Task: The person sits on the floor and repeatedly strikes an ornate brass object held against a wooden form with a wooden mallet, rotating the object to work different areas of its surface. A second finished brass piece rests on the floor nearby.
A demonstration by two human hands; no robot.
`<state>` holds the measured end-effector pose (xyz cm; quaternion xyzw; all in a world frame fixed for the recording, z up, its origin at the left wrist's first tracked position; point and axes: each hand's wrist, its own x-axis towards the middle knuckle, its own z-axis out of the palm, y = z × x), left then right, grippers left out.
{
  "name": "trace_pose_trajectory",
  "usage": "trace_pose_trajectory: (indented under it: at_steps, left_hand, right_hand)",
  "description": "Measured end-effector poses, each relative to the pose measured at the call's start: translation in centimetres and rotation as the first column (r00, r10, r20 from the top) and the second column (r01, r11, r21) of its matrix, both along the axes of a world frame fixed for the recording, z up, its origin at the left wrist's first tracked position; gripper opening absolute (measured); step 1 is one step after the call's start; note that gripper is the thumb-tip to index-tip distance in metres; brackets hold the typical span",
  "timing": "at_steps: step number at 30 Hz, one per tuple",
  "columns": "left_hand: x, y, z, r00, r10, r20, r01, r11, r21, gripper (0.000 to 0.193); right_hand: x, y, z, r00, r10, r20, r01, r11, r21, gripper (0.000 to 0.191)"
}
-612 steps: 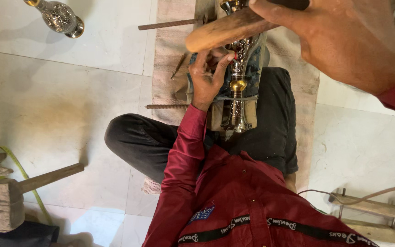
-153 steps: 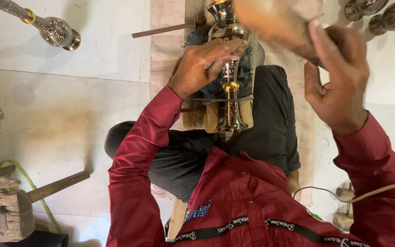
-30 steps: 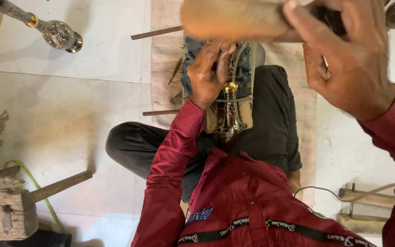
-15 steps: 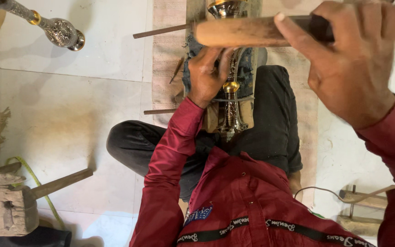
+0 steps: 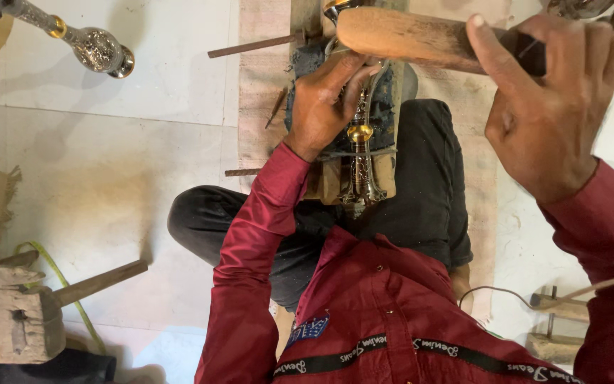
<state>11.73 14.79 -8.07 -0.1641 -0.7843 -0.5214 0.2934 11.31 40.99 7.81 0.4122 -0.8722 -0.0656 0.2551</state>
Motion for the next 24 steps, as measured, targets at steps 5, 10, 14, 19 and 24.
trace_pose_trajectory:
  at_steps: [5,10,14,19,24]
  left_hand:
    - [-0.2,-0.2,-0.3,0.997,-0.040,0.059,0.041,0.999,-0.029,0.042]
    - [-1.0,0.2,-0.4,0.961,0.138,-0.240,-0.114,0.987,0.110,0.038]
    - [-0.1,-0.2,-0.4,0.985,0.171,-0.028,-0.140,0.880,0.454,0.042]
    - [0.0,1.1,-0.9,0.978,0.206,-0.019,-0.179,0.891,0.417,0.039]
    - [0.0,1.2,-1.8,0.951,0.294,0.100,-0.305,0.821,0.483,0.044]
  right_hand:
    - [-0.2,1.2,-2.3,0.986,0.038,0.165,-0.010,0.986,-0.169,0.071]
    - [0.2,3.5,-4.3,0.973,-0.119,0.198,0.137,0.987,-0.080,0.073]
    - [-1.2,3.5,-4.8,0.979,-0.114,0.168,0.106,0.993,0.054,0.068]
    - [-2.3,1.5,-3.5,0.979,-0.085,0.187,0.073,0.995,0.067,0.066]
    - [-2.3,1.5,-2.7,0.986,-0.103,0.133,0.088,0.990,0.111,0.066]
